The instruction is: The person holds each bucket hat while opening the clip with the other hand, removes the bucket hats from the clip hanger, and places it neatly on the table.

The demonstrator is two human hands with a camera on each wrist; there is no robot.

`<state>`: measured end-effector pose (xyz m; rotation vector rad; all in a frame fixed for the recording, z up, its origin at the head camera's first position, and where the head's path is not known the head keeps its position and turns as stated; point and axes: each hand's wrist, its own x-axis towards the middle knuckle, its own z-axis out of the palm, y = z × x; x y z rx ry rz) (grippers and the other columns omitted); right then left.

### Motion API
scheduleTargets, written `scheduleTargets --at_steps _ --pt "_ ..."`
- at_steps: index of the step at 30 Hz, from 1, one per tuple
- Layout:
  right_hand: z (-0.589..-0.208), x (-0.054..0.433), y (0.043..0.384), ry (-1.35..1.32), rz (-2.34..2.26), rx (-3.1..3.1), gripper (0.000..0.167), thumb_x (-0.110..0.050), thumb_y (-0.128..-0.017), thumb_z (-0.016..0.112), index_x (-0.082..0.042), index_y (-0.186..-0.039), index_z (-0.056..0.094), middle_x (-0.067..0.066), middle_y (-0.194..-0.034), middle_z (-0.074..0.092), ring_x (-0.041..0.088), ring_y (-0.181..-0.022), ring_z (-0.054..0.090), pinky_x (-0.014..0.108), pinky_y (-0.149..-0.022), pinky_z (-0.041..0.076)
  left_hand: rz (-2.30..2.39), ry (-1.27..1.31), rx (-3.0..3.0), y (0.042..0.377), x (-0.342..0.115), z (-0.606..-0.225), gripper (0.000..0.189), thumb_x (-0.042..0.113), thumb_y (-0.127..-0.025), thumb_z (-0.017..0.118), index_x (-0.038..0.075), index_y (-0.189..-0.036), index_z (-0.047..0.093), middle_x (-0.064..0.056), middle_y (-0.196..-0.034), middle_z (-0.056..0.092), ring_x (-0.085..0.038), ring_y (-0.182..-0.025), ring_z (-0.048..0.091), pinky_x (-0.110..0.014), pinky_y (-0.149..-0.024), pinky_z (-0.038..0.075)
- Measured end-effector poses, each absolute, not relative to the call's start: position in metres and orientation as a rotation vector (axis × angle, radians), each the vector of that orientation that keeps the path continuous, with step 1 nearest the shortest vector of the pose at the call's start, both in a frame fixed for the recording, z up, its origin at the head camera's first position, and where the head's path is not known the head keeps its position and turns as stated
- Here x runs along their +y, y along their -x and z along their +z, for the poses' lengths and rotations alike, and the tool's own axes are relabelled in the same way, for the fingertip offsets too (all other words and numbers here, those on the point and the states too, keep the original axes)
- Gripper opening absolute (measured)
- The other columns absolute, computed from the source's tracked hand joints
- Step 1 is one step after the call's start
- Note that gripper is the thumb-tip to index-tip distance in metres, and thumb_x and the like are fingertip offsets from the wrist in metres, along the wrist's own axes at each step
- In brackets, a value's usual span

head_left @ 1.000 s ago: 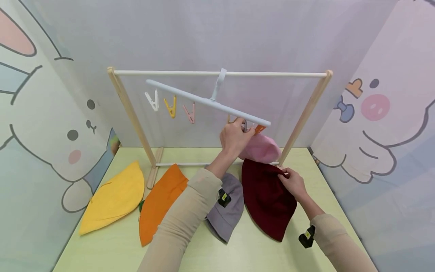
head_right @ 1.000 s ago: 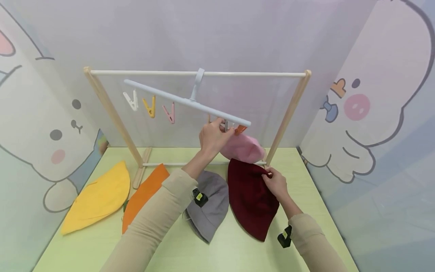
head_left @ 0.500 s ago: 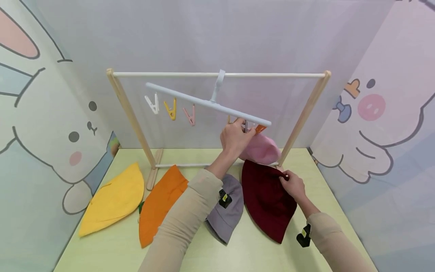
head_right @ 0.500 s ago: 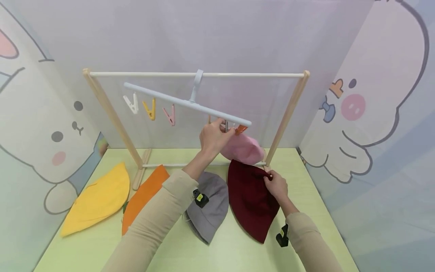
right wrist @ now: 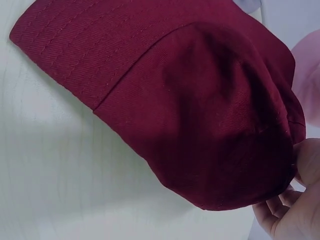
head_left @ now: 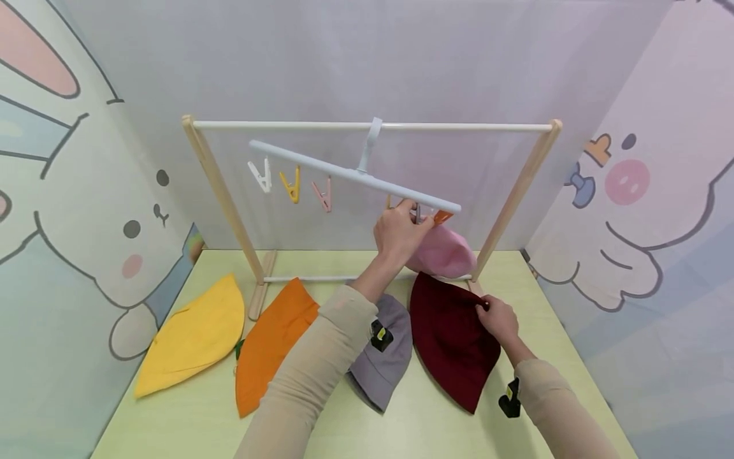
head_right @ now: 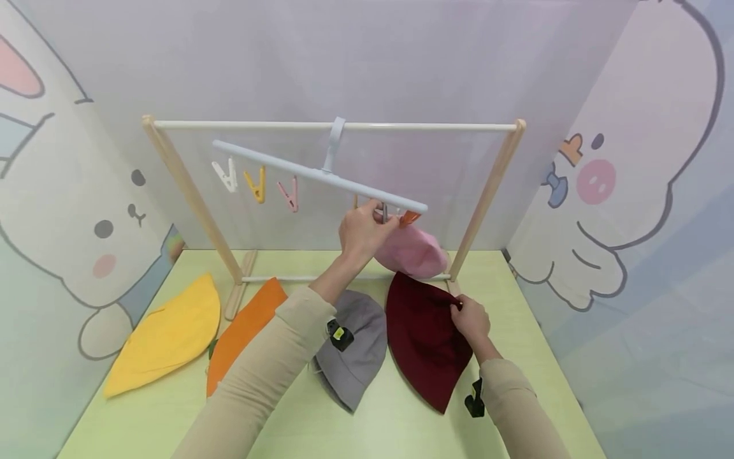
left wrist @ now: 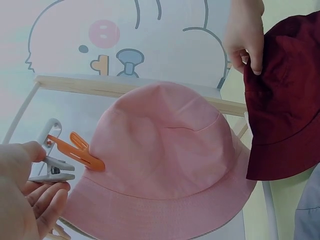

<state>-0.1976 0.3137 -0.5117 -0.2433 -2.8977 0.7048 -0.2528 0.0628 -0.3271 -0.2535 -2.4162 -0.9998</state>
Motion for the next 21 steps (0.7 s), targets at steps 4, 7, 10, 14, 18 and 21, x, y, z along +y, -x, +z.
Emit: scheduleTargets --at_steps 4,7,10,14,18,21 --pt "-0.5135 0.3130 0.1974 0.247 0.660 -2.928 0.026 -0.017 -0.085 0.054 -0.001 -0.103 0.064 0.023 -0.094 0.065 0.040 -0.076 0.060 0.047 -0.054 0.044 -1.002 0.259 -2.412 0.2527 0.0625 -0.3270 0.019 0.034 -0.075 0.067 0.017 -0.073 0.058 0.008 -0.067 0.067 -0.009 -0.057 0.058 -0.024 -0.045 0.037" --pt "-0.5144 0.3119 0.1970 0.262 0.624 -2.956 0.029 -0.016 -0.085 0.051 -0.001 -0.108 0.062 0.026 -0.098 0.063 0.044 -0.079 0.059 0.049 -0.054 0.045 -0.996 0.263 -2.407 0.2532 0.0620 -0.3273 0.019 0.035 -0.075 0.066 0.017 -0.073 0.058 0.009 -0.065 0.065 -0.009 -0.056 0.055 -0.024 -0.045 0.036" --pt "-0.5155 0.3109 0.1962 0.286 0.611 -2.964 0.032 -0.014 -0.084 0.048 -0.001 -0.112 0.058 0.029 -0.099 0.061 0.046 -0.079 0.059 0.050 -0.053 0.044 -0.994 0.261 -2.400 0.2533 0.0616 -0.3276 0.019 0.035 -0.074 0.067 0.018 -0.073 0.058 0.009 -0.064 0.063 -0.010 -0.055 0.054 -0.025 -0.045 0.037" --pt "-0.5170 0.3107 0.1954 0.312 0.617 -2.954 0.029 -0.012 -0.081 0.047 -0.001 -0.107 0.055 0.028 -0.093 0.061 0.044 -0.072 0.058 0.048 -0.050 0.042 -1.006 0.261 -2.395 0.2536 0.0614 -0.3279 0.019 0.035 -0.074 0.067 0.019 -0.072 0.057 0.009 -0.063 0.062 -0.011 -0.056 0.054 -0.026 -0.047 0.038" --pt "-0.5183 0.3118 0.1960 0.329 0.613 -2.951 0.025 -0.010 -0.079 0.046 -0.003 -0.100 0.058 0.026 -0.090 0.062 0.041 -0.071 0.059 0.046 -0.049 0.042 -1.003 0.261 -2.406 0.2550 0.0616 -0.3280 0.019 0.035 -0.074 0.067 0.020 -0.072 0.056 0.010 -0.063 0.061 -0.011 -0.056 0.054 -0.026 -0.047 0.038" --pt "-0.5184 0.3126 0.1969 0.315 0.595 -2.957 0.026 -0.009 -0.078 0.047 -0.003 -0.098 0.061 0.024 -0.092 0.063 0.040 -0.073 0.059 0.046 -0.050 0.043 -0.994 0.256 -2.419 0.2554 0.0615 -0.3274 0.019 0.036 -0.075 0.067 0.020 -0.073 0.056 0.010 -0.062 0.060 -0.010 -0.056 0.053 -0.025 -0.047 0.037"
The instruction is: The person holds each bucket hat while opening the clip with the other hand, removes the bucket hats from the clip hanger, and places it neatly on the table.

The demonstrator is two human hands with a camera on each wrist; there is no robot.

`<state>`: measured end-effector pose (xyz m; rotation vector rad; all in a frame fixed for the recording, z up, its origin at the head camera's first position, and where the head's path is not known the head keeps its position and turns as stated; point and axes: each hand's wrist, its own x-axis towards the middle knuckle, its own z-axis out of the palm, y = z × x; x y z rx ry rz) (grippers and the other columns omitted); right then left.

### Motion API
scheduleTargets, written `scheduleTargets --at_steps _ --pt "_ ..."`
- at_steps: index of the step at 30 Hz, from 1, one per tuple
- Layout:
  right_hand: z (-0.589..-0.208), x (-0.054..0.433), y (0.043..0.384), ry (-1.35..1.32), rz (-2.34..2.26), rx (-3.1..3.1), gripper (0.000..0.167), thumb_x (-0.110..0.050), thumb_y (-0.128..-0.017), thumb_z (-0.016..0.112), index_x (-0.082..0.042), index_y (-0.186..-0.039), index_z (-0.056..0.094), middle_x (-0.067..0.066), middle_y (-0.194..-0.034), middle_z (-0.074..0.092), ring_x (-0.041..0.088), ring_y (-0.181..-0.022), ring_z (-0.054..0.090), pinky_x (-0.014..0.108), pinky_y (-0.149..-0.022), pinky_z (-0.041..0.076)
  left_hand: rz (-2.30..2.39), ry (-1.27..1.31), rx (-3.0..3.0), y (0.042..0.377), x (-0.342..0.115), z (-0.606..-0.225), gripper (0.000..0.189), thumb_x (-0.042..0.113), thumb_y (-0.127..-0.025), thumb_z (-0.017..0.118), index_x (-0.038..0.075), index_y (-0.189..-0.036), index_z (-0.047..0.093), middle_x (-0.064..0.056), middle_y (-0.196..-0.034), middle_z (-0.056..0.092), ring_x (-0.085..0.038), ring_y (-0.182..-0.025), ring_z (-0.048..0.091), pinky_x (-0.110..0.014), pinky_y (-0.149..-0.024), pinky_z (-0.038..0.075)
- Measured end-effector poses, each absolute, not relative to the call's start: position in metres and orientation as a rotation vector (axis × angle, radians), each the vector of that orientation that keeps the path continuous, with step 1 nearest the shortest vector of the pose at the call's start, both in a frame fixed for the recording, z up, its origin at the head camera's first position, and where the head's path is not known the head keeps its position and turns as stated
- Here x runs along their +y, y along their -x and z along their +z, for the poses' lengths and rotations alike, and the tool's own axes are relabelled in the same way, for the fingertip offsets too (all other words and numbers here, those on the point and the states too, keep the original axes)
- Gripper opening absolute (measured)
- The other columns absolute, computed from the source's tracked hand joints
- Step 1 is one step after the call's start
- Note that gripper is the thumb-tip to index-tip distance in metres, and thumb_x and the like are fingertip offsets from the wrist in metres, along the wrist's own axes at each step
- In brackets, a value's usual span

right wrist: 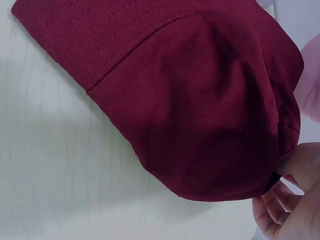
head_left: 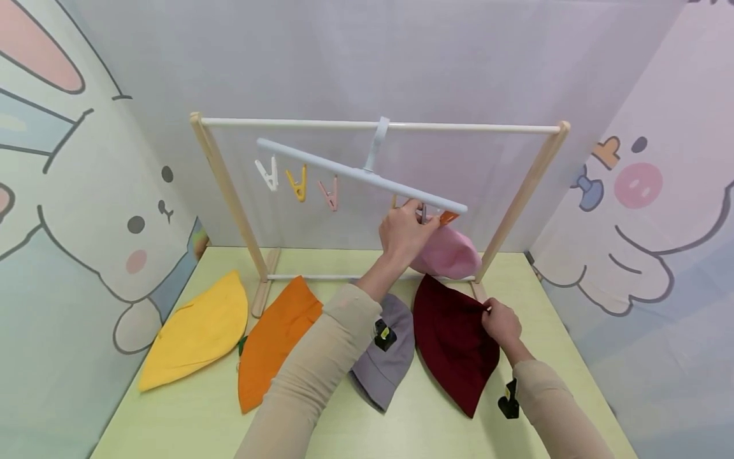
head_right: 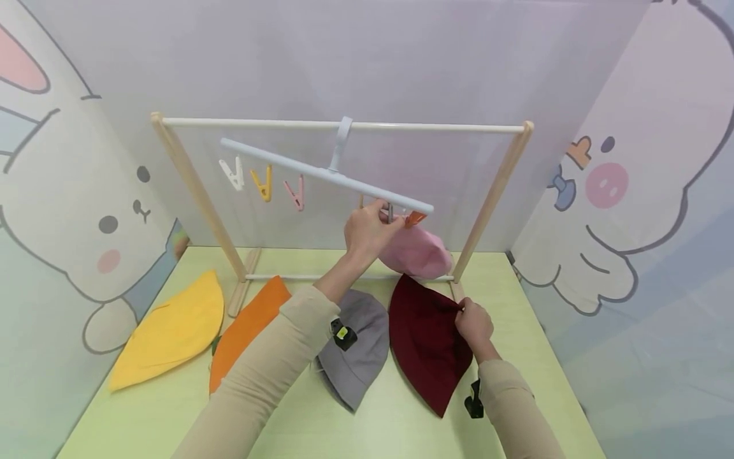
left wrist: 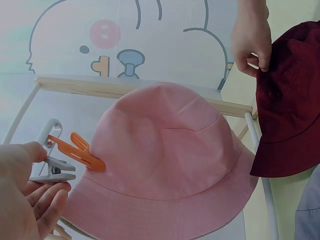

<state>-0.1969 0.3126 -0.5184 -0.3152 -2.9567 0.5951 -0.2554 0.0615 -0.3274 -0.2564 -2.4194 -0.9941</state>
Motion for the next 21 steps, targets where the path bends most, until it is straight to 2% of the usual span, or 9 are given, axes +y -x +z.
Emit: scheduleTargets --at_steps 13,21 --pt "-0.5238 0.3168 0.1980 0.377 0.603 -2.997 0.026 -0.009 -0.078 0.044 -0.003 -0.100 0.058 0.026 -0.096 0.061 0.042 -0.075 0.059 0.046 -0.050 0.042 -1.008 0.280 -2.437 0.2513 0.0635 -0.3245 0.020 0.036 -0.076 0.067 0.018 -0.074 0.058 0.010 -0.064 0.063 -0.008 -0.054 0.053 -0.022 -0.045 0.035" --pt "-0.5274 0.3187 0.1946 0.361 0.635 -3.002 0.027 -0.013 -0.080 0.048 -0.001 -0.101 0.059 0.025 -0.098 0.062 0.041 -0.078 0.059 0.048 -0.057 0.044 -1.013 0.284 -2.437 0.2517 0.0654 -0.3251 0.020 0.036 -0.076 0.067 0.019 -0.073 0.056 0.010 -0.065 0.064 -0.006 -0.056 0.054 -0.022 -0.046 0.036"
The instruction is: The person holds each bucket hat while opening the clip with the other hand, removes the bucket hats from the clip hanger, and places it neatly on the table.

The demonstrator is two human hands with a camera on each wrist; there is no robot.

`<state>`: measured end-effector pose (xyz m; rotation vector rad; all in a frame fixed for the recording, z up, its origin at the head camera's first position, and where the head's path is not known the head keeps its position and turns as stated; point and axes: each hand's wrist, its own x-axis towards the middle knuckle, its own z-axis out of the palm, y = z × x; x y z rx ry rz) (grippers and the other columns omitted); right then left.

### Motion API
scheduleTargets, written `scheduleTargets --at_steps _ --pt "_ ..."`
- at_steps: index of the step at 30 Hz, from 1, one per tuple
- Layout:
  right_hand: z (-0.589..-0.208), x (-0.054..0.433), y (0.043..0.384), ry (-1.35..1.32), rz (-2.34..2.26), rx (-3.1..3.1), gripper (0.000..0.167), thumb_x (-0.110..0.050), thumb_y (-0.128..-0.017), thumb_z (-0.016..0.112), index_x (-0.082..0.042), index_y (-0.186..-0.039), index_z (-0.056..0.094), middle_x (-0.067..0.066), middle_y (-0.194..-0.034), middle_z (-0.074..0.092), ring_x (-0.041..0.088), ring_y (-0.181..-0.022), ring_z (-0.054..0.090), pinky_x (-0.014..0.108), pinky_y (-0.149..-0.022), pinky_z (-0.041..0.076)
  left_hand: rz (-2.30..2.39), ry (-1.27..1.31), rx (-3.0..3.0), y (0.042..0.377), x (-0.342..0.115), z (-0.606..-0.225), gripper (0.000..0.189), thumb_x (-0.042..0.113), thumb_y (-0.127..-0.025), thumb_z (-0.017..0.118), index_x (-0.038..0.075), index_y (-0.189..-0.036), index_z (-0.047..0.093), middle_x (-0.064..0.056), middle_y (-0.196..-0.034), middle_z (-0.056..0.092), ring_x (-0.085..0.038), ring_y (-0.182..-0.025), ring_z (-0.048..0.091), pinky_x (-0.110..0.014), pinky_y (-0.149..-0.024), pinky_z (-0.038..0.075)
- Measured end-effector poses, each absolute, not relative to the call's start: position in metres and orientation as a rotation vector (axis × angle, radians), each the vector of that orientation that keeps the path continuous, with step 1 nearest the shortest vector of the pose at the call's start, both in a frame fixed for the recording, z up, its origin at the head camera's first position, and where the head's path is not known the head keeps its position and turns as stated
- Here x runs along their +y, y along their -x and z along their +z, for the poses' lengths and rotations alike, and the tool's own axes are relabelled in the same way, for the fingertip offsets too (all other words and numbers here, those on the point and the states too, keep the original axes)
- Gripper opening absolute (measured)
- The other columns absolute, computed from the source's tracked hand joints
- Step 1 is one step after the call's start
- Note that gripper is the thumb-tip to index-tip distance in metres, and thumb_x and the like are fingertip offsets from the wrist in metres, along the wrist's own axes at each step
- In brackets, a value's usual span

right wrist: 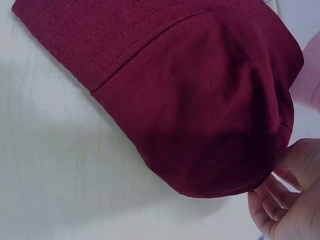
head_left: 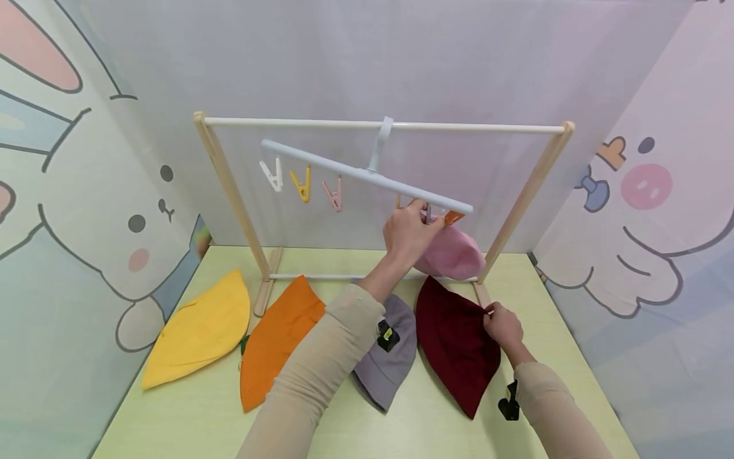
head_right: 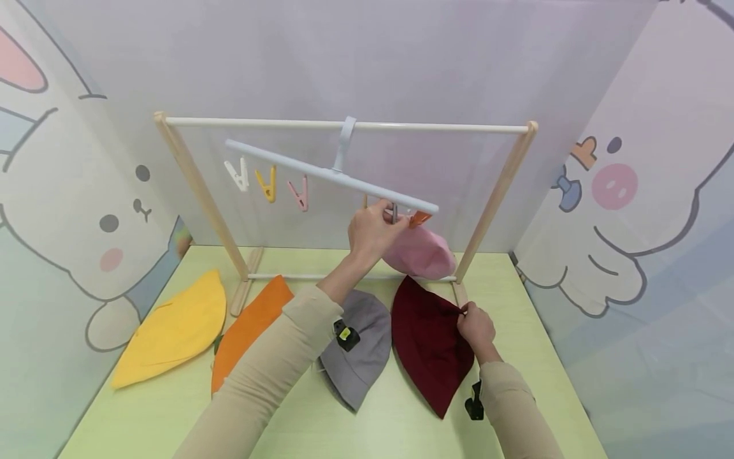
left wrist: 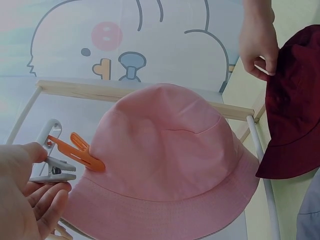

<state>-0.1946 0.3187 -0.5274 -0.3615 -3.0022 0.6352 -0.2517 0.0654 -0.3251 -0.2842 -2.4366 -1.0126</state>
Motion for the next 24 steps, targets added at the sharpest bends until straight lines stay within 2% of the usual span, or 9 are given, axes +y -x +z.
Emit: scheduleTargets --at_steps 5,17,24 --pt "-0.5314 0.3202 0.1937 0.318 0.637 -3.026 0.031 -0.015 -0.082 0.048 0.002 -0.105 0.060 0.023 -0.101 0.063 0.040 -0.080 0.060 0.048 -0.059 0.046 -1.013 0.289 -2.436 0.2508 0.0652 -0.3251 0.020 0.036 -0.077 0.067 0.020 -0.073 0.056 0.010 -0.066 0.064 -0.006 -0.056 0.054 -0.021 -0.046 0.035" --pt "-0.5348 0.3201 0.1935 0.245 0.597 -3.068 0.037 -0.017 -0.084 0.050 0.005 -0.112 0.059 0.027 -0.105 0.061 0.045 -0.085 0.059 0.051 -0.062 0.046 -1.018 0.284 -2.434 0.2485 0.0644 -0.3240 0.018 0.035 -0.076 0.066 0.020 -0.072 0.056 0.011 -0.063 0.063 -0.007 -0.054 0.052 -0.022 -0.046 0.036" --pt "-0.5300 0.3183 0.1895 0.194 0.614 -3.081 0.043 -0.018 -0.087 0.048 0.007 -0.121 0.054 0.028 -0.111 0.059 0.048 -0.096 0.056 0.054 -0.071 0.046 -1.016 0.277 -2.440 0.2473 0.0645 -0.3237 0.018 0.036 -0.075 0.066 0.020 -0.073 0.057 0.011 -0.064 0.064 -0.007 -0.056 0.054 -0.023 -0.046 0.036"
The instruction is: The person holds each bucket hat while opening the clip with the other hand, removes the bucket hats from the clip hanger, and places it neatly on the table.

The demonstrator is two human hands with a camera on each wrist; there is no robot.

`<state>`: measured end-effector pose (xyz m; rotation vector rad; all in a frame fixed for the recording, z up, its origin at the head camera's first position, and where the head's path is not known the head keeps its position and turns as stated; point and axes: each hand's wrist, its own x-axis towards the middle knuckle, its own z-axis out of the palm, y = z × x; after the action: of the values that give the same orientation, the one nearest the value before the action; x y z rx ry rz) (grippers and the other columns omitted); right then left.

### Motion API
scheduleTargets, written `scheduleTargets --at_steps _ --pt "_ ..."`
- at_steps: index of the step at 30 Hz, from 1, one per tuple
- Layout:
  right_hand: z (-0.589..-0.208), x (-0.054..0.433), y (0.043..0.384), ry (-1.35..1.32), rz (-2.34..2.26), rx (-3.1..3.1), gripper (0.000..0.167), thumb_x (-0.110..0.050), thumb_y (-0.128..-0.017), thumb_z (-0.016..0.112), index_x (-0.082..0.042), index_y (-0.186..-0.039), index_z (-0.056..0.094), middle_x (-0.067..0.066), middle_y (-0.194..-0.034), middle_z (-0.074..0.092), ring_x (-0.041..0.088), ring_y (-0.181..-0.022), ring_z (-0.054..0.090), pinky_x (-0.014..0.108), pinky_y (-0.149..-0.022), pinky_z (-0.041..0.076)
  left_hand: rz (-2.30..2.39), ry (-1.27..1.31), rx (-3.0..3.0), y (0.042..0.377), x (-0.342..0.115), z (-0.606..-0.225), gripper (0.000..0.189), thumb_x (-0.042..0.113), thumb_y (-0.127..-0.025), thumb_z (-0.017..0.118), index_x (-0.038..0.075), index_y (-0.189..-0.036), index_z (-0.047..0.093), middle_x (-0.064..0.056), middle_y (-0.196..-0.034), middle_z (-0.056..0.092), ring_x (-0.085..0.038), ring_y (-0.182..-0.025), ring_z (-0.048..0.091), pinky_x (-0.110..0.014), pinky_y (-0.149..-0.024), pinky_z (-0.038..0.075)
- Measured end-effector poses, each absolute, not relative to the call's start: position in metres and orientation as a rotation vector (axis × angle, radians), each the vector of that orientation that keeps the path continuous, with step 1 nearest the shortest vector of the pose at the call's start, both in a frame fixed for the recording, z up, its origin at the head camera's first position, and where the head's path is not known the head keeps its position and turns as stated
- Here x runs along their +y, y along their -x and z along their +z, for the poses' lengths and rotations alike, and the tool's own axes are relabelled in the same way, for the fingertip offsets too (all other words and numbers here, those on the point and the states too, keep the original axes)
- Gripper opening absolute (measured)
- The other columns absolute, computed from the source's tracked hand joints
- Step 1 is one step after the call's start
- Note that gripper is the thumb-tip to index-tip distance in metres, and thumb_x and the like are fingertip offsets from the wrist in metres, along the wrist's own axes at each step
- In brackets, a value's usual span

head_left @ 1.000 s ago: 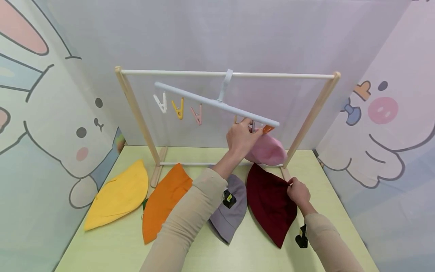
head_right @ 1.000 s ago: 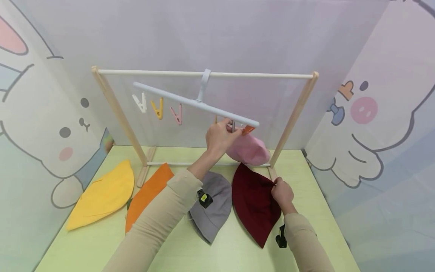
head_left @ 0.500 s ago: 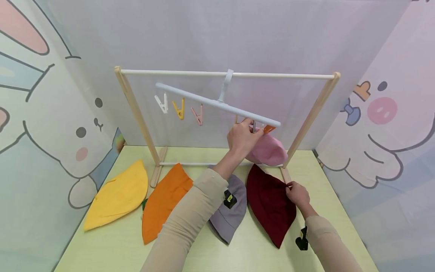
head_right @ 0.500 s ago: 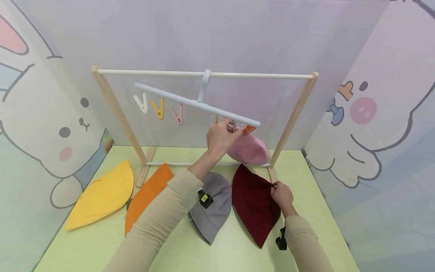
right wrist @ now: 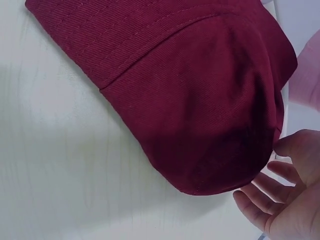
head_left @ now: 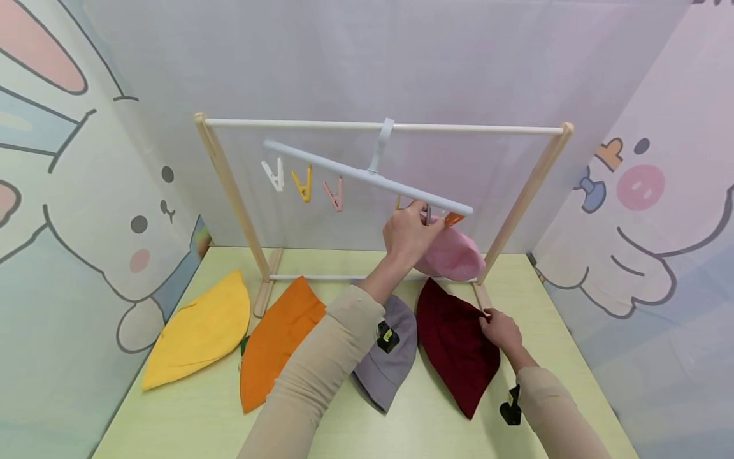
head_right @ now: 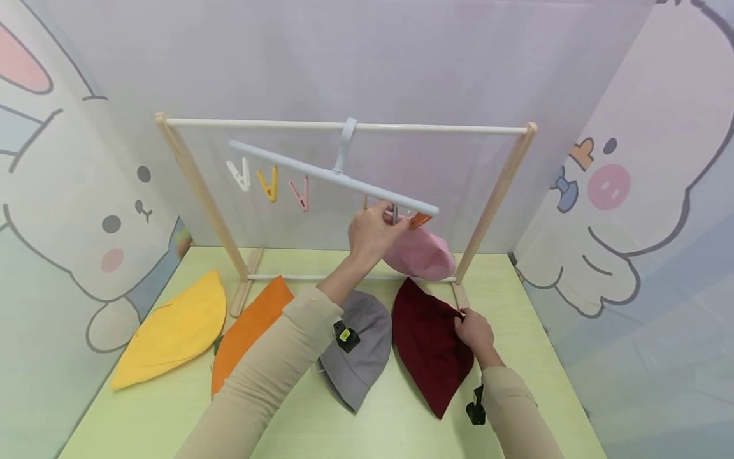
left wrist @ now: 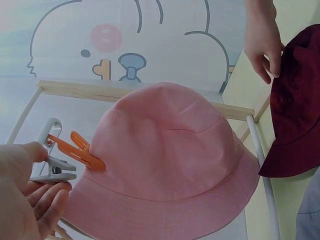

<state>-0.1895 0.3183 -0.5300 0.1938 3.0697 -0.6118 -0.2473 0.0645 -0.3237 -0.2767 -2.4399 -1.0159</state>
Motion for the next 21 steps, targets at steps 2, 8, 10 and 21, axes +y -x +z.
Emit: scheduleTargets --at_steps 2,8,10,21 --pt "-0.5287 0.3189 0.1886 -0.183 -0.632 3.071 0.044 -0.019 -0.087 0.048 0.008 -0.122 0.052 0.029 -0.112 0.059 0.048 -0.098 0.055 0.055 -0.074 0.045 -1.016 0.273 -2.441 0.2470 0.0645 -0.3239 0.018 0.035 -0.075 0.066 0.020 -0.073 0.057 0.011 -0.064 0.063 -0.007 -0.056 0.054 -0.023 -0.046 0.036" --pt "-0.5262 0.3233 0.1859 -0.164 -0.660 3.118 0.045 -0.019 -0.088 0.049 0.010 -0.122 0.049 0.034 -0.112 0.054 0.050 -0.100 0.052 0.056 -0.080 0.042 -1.023 0.272 -2.435 0.2460 0.0645 -0.3239 0.018 0.035 -0.075 0.065 0.020 -0.073 0.057 0.011 -0.064 0.063 -0.008 -0.056 0.054 -0.023 -0.046 0.037" --pt "-0.5265 0.3249 0.1853 -0.173 -0.695 3.138 0.046 -0.019 -0.088 0.051 0.010 -0.123 0.048 0.036 -0.112 0.052 0.051 -0.101 0.051 0.057 -0.081 0.041 -1.026 0.271 -2.433 0.2460 0.0645 -0.3240 0.018 0.035 -0.075 0.066 0.020 -0.072 0.057 0.011 -0.065 0.064 -0.008 -0.057 0.055 -0.024 -0.046 0.037" --pt "-0.5225 0.3260 0.1903 -0.076 -0.899 3.254 0.053 -0.020 -0.086 0.057 0.006 -0.130 0.042 0.036 -0.119 0.046 0.049 -0.109 0.045 0.059 -0.085 0.038 -1.027 0.279 -2.431 0.2465 0.0644 -0.3248 0.018 0.036 -0.075 0.066 0.020 -0.073 0.057 0.011 -0.067 0.065 -0.008 -0.058 0.056 -0.024 -0.047 0.038"
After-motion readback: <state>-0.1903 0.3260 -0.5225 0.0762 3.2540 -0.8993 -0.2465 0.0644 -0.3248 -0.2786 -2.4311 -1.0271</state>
